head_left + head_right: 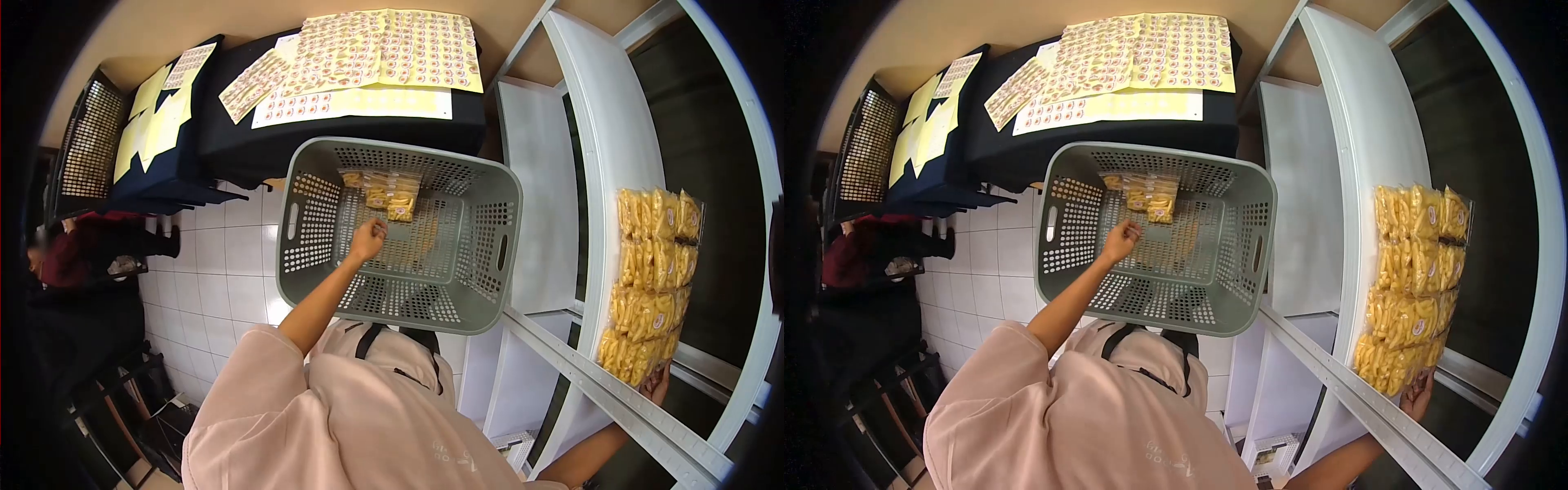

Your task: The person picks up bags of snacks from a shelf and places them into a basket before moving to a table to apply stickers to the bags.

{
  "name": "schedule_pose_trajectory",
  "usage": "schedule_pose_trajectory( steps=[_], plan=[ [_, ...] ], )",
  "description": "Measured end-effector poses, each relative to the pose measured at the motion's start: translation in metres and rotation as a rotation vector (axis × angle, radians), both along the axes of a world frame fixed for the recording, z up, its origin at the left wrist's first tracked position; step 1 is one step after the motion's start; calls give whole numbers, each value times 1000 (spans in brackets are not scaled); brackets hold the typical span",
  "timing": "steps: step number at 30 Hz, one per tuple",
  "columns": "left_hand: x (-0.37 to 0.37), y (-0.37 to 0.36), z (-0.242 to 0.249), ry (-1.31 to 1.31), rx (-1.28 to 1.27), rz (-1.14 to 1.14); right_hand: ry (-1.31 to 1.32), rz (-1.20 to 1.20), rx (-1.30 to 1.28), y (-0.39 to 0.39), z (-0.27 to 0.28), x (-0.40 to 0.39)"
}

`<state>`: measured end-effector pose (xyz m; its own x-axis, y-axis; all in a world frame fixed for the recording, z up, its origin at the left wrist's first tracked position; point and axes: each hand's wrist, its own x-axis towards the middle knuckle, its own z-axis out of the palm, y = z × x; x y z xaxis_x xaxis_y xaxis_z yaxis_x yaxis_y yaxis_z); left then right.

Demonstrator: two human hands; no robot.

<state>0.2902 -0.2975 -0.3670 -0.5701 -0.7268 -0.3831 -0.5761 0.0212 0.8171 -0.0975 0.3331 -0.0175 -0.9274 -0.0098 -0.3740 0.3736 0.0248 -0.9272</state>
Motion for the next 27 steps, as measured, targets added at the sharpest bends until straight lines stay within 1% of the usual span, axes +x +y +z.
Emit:
schedule_pose_trajectory(
  steps=[1, 3, 4, 6, 7, 9, 10, 11, 12, 13, 14, 15, 16, 17, 18, 19, 20, 22, 23, 25, 26, 27],
  plan=[
    [-2, -10, -6, 0, 6, 2, 0, 2, 6, 7, -1, -4],
    [-10, -30, -16, -61, -38, -9, -55, 9, -326, 22, -1, -14],
    [-15, -36, -19, -61, -30, -7, -56, 11, -318, 1, 7, -4],
    [-26, -48, -25, -245, -15, -36, 15, -306, -235, -40, 21, 16],
    [-28, -52, -32, -246, -8, -39, 15, -308, -227, -25, 16, 9],
    [-35, -55, -49, -218, -78, -73, -134, 52, -175, 16, -5, -3],
    [-35, -57, -81, -224, -146, -99, -127, 31, -169, 21, -10, 3],
    [-34, -60, -110, -219, -210, -135, -72, 105, -65, 21, -10, 7],
    [-42, -59, -101, -308, -280, -220, 5, 158, 53, 20, 2, 10],
    [-46, -58, -96, -225, -255, -230, 108, -350, 450, -71, 18, 39],
    [-43, -64, -108, -148, -208, -282, 323, -18, 402, -6, -9, 13],
    [-42, -59, -87, -75, -162, -229, 407, 78, 596, 13, -6, 8],
    [-44, -64, -78, -200, -75, -268, 415, -180, 749, -8, 3, 19],
    [-29, -71, -130, -35, -142, -252, 481, -146, 545, -24, 7, 19],
    [-26, -74, -130, 38, 34, -256, 620, -149, 764, -40, 13, 14],
    [-28, -66, -101, -106, 0, -238, 672, -85, 811, -47, 17, 10],
    [-31, -62, -77, -260, -42, -206, 676, -99, 815, -58, 23, 7],
    [-33, -63, -88, -301, -78, -237, 672, 168, 1157, -89, 36, 3],
    [-22, -67, -96, -349, -110, -255, 760, 266, 1182, -96, 36, 3],
    [-16, -64, -90, -195, -232, -303, 575, 291, 1007, -104, 30, 1],
    [-9, -68, -119, -251, -369, -323, 678, 436, 1126, -102, 24, -7],
    [-18, -62, -101, -362, -303, -257, 670, 574, 1298, -71, 6, -26]
  ],
)
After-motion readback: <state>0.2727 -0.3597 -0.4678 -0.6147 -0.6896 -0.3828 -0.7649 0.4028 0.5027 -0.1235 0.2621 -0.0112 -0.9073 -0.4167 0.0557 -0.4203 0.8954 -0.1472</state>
